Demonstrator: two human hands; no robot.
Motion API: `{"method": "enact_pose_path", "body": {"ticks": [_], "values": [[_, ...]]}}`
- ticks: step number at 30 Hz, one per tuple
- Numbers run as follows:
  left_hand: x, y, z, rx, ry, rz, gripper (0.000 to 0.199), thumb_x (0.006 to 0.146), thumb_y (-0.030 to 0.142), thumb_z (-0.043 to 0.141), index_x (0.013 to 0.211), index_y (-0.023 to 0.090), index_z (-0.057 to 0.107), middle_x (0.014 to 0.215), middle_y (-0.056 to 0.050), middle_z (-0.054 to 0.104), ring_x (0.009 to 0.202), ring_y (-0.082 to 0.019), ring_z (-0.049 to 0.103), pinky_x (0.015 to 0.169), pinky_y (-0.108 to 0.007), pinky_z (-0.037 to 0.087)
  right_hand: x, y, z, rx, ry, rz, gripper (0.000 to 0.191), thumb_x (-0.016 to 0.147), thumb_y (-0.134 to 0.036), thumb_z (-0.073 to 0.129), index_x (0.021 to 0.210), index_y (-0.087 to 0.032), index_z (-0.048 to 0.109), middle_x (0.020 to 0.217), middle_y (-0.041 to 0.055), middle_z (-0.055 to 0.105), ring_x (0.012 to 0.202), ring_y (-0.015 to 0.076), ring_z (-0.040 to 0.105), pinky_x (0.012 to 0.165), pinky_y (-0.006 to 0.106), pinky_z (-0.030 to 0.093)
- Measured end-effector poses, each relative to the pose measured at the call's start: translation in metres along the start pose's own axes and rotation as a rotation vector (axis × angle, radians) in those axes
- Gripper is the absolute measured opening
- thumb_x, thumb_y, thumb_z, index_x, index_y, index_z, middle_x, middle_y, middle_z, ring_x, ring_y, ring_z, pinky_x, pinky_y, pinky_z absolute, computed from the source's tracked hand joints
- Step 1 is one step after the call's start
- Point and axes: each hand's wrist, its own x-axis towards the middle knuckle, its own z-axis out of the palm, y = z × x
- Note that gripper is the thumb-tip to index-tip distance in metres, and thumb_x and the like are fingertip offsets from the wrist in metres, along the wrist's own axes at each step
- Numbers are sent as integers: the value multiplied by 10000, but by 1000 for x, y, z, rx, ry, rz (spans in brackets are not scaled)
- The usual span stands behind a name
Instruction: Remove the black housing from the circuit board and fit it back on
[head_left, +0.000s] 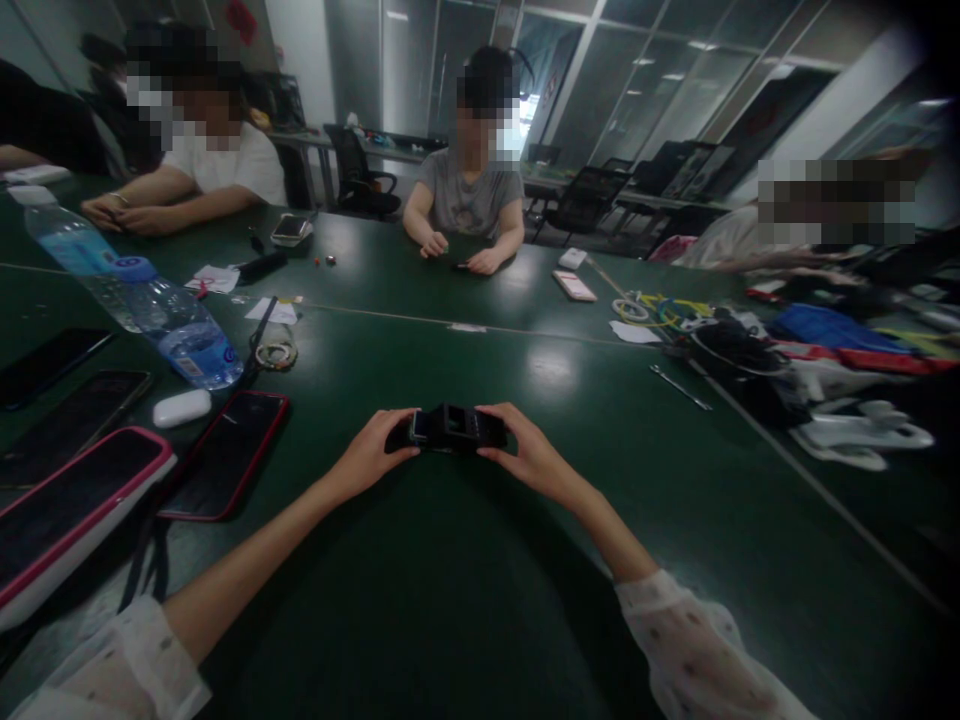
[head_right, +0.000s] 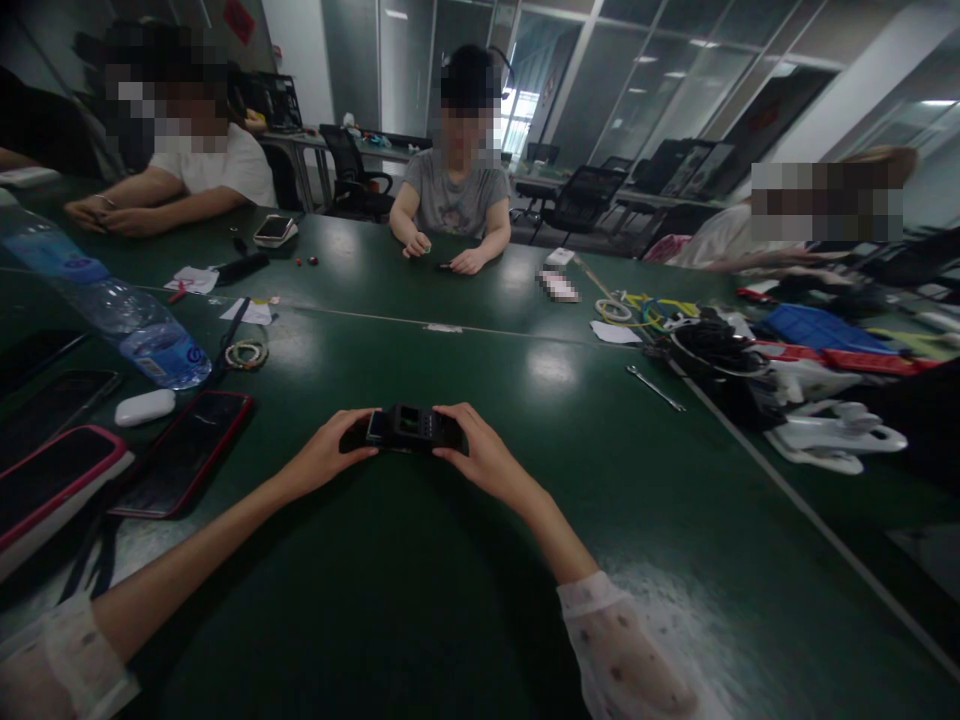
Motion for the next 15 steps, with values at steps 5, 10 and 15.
{"method": "enact_pose_path", "body": {"ticks": [5,10,15], "values": [[0,0,1,1,3,-7,532,855,264,644,1343,283,433,1280,-66,520,1166,-238,515,987,-482,431,4,-8,-3,32,24,-12,518,816,-241,657,1292,-269,456,1197,80,528,1107,244,534,950,459,459],[1,-6,5,1,24,-1,544,838,271,662,1334,258,439,1265,-80,528,1153,-240,530,984,-473,437,12,-20,-2,21,4,-52,516,821,-250,657,1295,-272,454,1192,78,534,1112,238,531,966,454,450],[3,-12,9,-8,51,5,643,819,280,681,1382,244,371,1266,-96,526,1163,-240,531,1002,-464,422,18,-23,1,-28,-17,-74,551,814,-240,662,1316,-283,436,1191,77,532,1111,236,532,969,451,453]]}}
